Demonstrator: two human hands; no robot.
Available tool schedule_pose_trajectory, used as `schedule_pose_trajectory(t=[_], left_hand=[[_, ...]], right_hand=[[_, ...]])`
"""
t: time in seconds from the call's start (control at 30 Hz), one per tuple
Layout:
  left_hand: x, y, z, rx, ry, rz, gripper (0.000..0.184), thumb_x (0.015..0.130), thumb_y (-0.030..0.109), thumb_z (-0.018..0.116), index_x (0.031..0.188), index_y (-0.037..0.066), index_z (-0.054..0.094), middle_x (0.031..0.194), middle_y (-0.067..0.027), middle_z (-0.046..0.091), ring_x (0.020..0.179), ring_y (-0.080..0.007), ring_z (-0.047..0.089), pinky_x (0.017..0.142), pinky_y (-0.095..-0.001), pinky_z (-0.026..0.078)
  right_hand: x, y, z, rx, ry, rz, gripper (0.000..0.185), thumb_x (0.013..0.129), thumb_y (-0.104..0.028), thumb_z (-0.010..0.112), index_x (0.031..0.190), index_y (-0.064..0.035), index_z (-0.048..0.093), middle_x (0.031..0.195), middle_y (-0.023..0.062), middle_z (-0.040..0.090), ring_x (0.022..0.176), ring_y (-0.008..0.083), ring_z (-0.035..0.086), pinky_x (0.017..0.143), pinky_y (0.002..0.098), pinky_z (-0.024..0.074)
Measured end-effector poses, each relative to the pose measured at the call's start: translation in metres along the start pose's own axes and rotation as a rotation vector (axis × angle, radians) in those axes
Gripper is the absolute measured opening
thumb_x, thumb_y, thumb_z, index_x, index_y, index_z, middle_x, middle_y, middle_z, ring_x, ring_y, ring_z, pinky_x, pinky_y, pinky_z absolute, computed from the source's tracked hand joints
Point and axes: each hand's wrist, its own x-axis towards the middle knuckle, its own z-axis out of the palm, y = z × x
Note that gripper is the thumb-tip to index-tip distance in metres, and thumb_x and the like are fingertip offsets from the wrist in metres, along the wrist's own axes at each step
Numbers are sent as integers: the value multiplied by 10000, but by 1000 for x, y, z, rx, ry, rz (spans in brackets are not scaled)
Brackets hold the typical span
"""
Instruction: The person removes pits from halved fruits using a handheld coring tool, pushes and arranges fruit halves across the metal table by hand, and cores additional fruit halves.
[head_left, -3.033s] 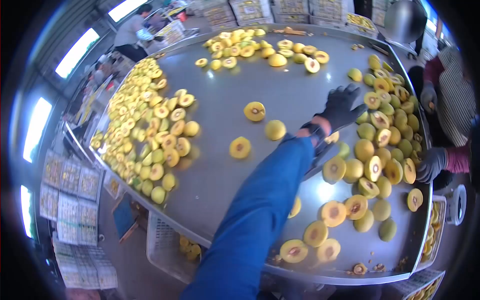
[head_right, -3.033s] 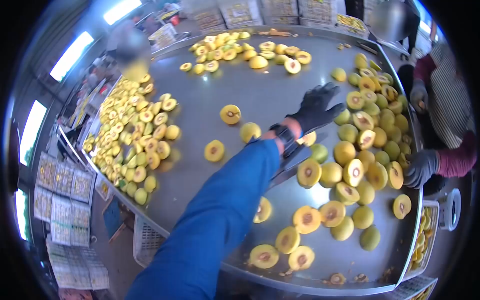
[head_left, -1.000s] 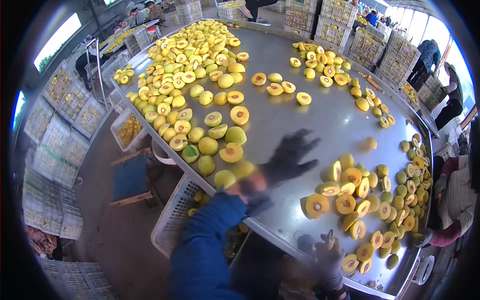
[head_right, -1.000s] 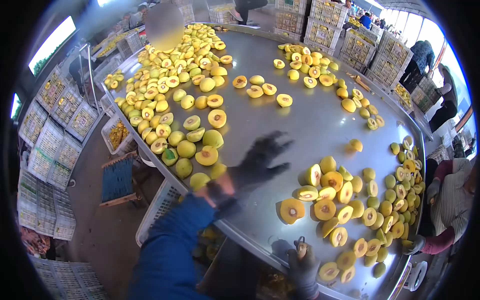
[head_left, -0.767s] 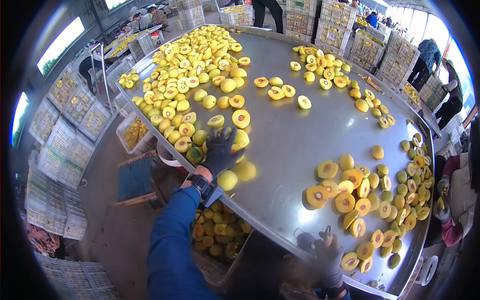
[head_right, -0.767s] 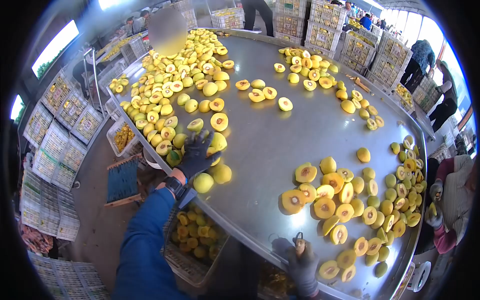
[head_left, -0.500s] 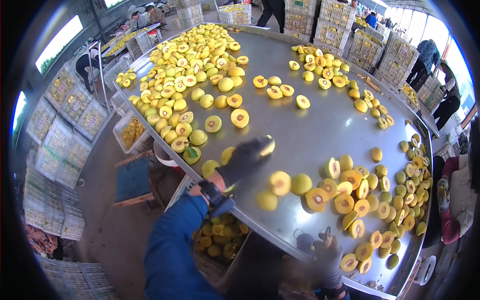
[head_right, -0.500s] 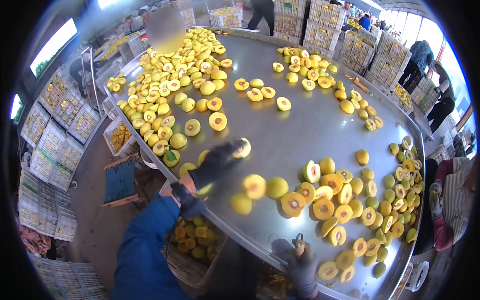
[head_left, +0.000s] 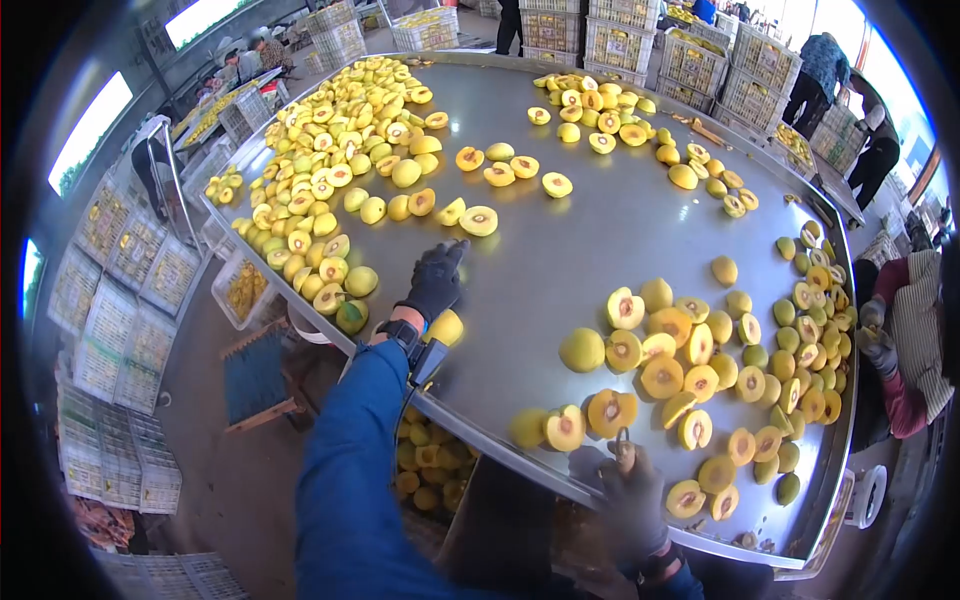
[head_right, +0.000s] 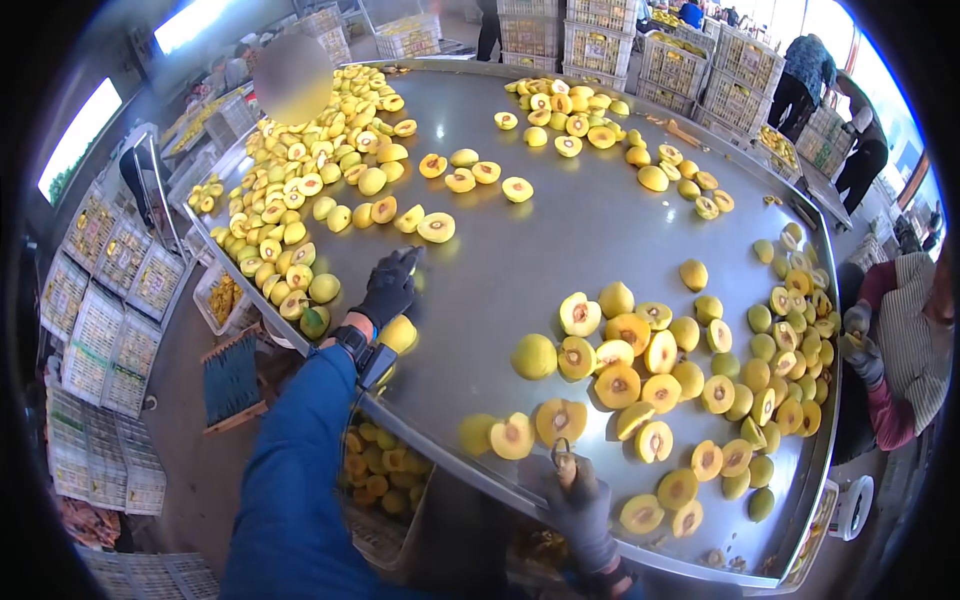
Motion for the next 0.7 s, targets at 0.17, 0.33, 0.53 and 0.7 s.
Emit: schedule_pose_trajectory(t=[0.17, 0.33, 0.53, 0.7], left_hand=[[-19, 99, -30, -440, 239, 179, 551, 874, 71, 566, 1415, 51, 462, 1220, -237, 609, 1066, -408, 623, 923, -442, 512], [-99, 279, -66, -803, -56, 623, 599, 876, 11, 580, 1452, 47, 420, 1384, -182, 518, 1257, -344, 513, 1100, -415, 376], [-134, 363, -77, -1251, -240, 724, 573, 854, 43, 658, 1394, 13, 471, 1359, -194, 518, 1226, -301, 555, 1018, -332, 452], [-125, 309, -76, -885, 63, 684, 682, 833, 115, 671, 1450, 32, 393, 1480, -197, 385, 1403, -388, 340, 1132, -491, 313]], right_hand=[[1, -5, -3, 626, 168, 352, 261, 867, -139, 674, 1063, 12, 589, 820, 126, 676, 630, 196, 641, 585, 289, 506], [18, -32, -54, 1055, 290, 652, 369, 960, -311, 600, 1139, 10, 577, 758, 31, 624, 409, 53, 409, 393, 209, 319], [-28, 7, -60, 1411, 336, 654, 524, 966, -534, 532, 1235, -85, 547, 819, 11, 615, 518, 87, 501, 444, 185, 378], [-59, 151, -152, 2124, 353, 400, 487, 962, -372, 516, 1342, -73, 454, 919, 37, 614, 579, 85, 480, 577, 186, 411]])
